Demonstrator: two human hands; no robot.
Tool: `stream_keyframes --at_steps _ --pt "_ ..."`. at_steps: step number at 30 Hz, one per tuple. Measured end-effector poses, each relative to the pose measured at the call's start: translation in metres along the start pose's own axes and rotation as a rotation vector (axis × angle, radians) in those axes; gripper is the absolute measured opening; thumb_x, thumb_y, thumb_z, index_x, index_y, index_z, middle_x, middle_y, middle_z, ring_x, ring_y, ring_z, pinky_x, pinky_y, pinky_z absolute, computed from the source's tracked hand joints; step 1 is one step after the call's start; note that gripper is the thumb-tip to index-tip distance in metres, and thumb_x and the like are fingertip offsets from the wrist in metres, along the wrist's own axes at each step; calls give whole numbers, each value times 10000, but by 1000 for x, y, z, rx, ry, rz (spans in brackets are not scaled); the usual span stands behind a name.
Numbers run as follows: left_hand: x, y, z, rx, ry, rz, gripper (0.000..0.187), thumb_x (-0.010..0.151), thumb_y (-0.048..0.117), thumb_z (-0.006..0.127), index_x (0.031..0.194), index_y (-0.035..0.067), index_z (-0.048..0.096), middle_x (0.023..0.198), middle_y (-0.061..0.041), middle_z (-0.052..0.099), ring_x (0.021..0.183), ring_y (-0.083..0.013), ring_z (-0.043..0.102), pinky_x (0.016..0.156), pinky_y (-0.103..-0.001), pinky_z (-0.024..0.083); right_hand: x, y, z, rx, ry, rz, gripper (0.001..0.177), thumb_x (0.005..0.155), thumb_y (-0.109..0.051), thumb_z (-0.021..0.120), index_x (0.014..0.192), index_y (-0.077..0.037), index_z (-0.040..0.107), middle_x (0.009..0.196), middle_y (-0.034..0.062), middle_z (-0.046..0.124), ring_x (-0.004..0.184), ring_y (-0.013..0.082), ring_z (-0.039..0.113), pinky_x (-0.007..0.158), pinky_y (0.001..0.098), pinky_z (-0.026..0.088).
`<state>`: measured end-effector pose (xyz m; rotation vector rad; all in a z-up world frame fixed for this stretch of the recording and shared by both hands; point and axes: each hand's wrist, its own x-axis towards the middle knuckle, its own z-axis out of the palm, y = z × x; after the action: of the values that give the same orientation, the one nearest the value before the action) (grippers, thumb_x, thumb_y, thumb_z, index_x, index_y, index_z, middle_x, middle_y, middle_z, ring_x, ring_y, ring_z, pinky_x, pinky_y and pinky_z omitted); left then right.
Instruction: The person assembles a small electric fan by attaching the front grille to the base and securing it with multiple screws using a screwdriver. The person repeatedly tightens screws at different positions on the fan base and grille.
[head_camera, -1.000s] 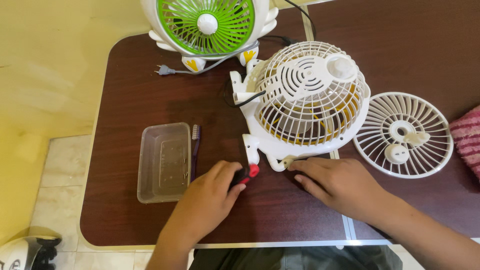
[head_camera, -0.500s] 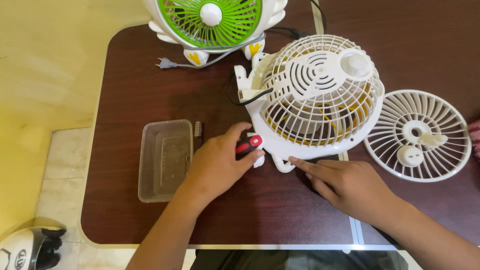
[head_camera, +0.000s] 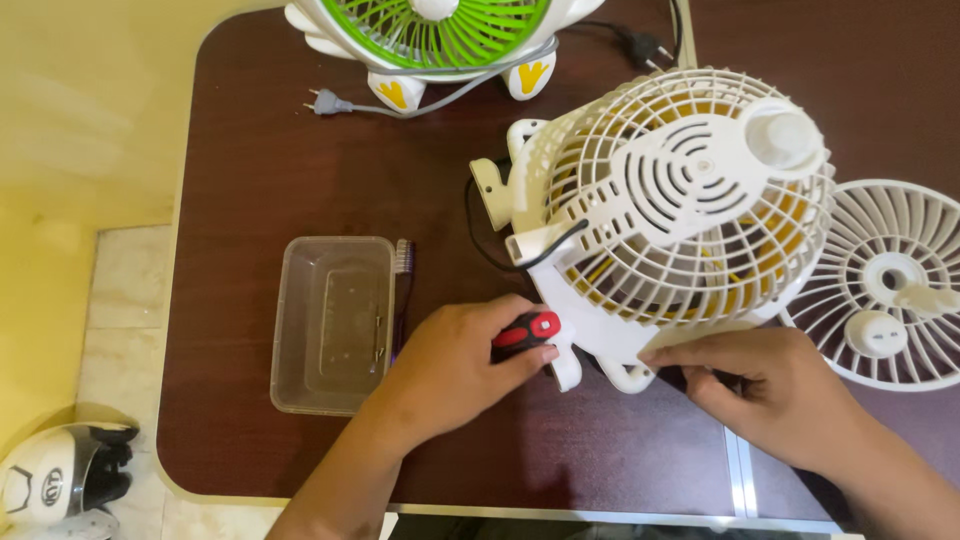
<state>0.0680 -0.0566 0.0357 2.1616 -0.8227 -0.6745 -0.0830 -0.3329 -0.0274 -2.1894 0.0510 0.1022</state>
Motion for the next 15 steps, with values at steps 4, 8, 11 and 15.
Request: stream_keyframes --at_steps 4,8,11,15 --pt "-3 4 -2 -27 -35 21 337 879 353 730 1114 113 695 892 -105 746 815 -313 711 707 -398 542 -3 13 0 -37 -4 112 273 825 -108 656 1043 -125 821 888 13 795 694 116 723 630 273 567" --pt "-5 5 -5 -48 -41 11 382 867 345 739 1160 108 682 954 -98 763 862 -314 713 736 -400 546 -5 17 -1 -52 32 -44 252 868 -142 640 1067 -132 794 881 3 822 719 99 720 657 254 556" --pt "-4 2 -4 -74 -78 -25 394 859 323 743 1184 110 683 967 -96 767 871 -299 730 750 -389 560 -8 20 -3 -171 -47 212 276 802 -152 680 1032 -151 833 839 -8 809 622 137 708 622 283 564" --pt "-4 -2 -6 -60 -122 74 462 867 268 748 1292 110 658 1042 -116 758 924 -308 733 792 -385 571 -13 26 -6 -98 32 131 254 811 -161 691 1021 -123 828 810 8 798 642 120 714 608 266 555"
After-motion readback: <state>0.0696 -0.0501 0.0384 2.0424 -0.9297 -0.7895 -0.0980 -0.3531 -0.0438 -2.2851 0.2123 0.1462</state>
